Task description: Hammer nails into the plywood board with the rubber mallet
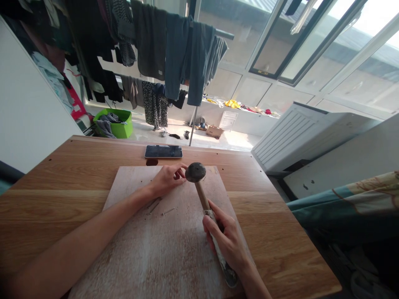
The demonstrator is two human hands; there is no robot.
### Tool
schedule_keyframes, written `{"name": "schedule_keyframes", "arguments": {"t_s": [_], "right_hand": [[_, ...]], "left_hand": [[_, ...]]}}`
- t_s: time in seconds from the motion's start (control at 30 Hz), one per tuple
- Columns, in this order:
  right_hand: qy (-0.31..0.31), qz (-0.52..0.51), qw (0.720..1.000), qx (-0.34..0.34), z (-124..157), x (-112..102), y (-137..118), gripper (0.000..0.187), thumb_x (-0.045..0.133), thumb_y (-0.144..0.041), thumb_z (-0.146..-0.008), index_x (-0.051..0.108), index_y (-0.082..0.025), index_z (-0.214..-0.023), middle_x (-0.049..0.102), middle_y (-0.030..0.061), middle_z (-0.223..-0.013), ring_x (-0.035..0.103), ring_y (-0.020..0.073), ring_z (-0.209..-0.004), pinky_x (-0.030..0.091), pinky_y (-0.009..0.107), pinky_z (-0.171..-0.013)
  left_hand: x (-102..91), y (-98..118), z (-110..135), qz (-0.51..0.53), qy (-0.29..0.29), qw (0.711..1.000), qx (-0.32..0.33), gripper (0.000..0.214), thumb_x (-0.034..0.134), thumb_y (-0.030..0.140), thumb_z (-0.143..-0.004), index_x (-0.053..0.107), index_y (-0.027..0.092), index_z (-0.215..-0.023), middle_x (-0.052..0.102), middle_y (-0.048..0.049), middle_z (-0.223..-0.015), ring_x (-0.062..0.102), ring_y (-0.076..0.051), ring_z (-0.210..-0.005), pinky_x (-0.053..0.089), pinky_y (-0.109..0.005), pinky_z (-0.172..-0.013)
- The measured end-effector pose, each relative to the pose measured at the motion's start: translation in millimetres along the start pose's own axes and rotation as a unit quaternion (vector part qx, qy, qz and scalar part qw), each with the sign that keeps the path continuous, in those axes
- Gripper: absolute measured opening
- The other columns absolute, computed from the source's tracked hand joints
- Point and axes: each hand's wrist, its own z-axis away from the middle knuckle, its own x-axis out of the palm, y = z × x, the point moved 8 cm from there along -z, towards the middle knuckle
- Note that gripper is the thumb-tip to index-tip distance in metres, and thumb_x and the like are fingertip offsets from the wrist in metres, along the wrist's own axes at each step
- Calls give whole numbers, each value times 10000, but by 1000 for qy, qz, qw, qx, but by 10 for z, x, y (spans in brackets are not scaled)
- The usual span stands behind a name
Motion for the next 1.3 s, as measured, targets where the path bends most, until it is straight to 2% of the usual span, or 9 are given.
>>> {"name": "schedule_keyframes", "arguments": {"t_s": [0.13,0.23,0.33,0.4,0.87,0.97,1.1,1.2,1.3], "right_hand": [[-1,4,1000,-8,8,-6,-11,632,636,-529,-948,581,-141,-1444,549,-48,-647,465,79,-373,403,196,-344],[8,-10,1000,-18,34,-39,-28,614,628,-524,-956,584,-140,-1433,525,-58,-614,446,78,-358,391,195,-338],[8,-3,1000,-13,49,-55,-19,613,625,-527,-956,586,-144,-1432,529,-56,-611,450,84,-358,395,204,-347],[5,5,1000,-11,47,-51,-12,629,630,-532,-950,579,-145,-1443,546,-50,-622,462,88,-364,408,212,-357],[3,5,1000,-9,47,-37,-42,640,625,-523,-953,562,-143,-1463,551,-43,-644,462,81,-378,412,198,-351],[5,5,1000,-11,46,-34,-49,651,628,-529,-948,561,-140,-1465,546,-45,-635,461,83,-375,416,197,-348],[11,6,1000,-5,45,-35,-50,666,631,-542,-938,566,-138,-1464,552,-42,-635,466,87,-370,419,200,-338],[11,12,1000,-2,46,-41,-44,682,628,-551,-935,563,-130,-1468,556,-41,-637,476,92,-370,429,207,-346],[7,16,1000,-3,43,-45,-38,676,623,-543,-941,555,-136,-1477,561,-39,-646,482,93,-378,431,209,-354]], "left_hand": [[-64,56,-17,4,-38,999,-14,381,649,162,-787,625,164,-1168,738,-31,-931,625,-129,-694,497,-258,-689],[-237,185,32,-63,-115,991,-19,365,647,217,-770,631,174,-1132,673,-67,-1099,633,-156,-810,493,-272,-719],[-366,269,187,-191,-237,952,-30,286,719,258,-688,678,213,-967,618,-43,-1064,610,-196,-871,448,-284,-703],[-442,269,279,-261,-270,925,-55,262,764,254,-642,680,223,-888,607,-30,-989,583,-201,-817,410,-293,-662],[-480,342,345,-343,-266,895,-105,199,645,92,-667,507,196,-568,511,2,-603,437,-148,-531,278,-309,-532],[-508,398,257,-307,-221,923,-70,129,637,107,-710,560,191,-649,560,3,-627,480,-145,-552,310,-295,-546],[-494,461,87,-113,-109,987,43,46,632,183,-833,638,176,-878,680,-19,-813,614,-153,-729,456,-264,-661],[-458,304,18,-20,-46,997,60,71,632,209,-866,667,160,-902,706,-23,-824,640,-142,-738,509,-257,-703],[-355,183,12,-15,-51,996,71,43,653,172,-845,688,158,-868,714,-14,-808,641,-130,-716,516,-243,-694]]}}
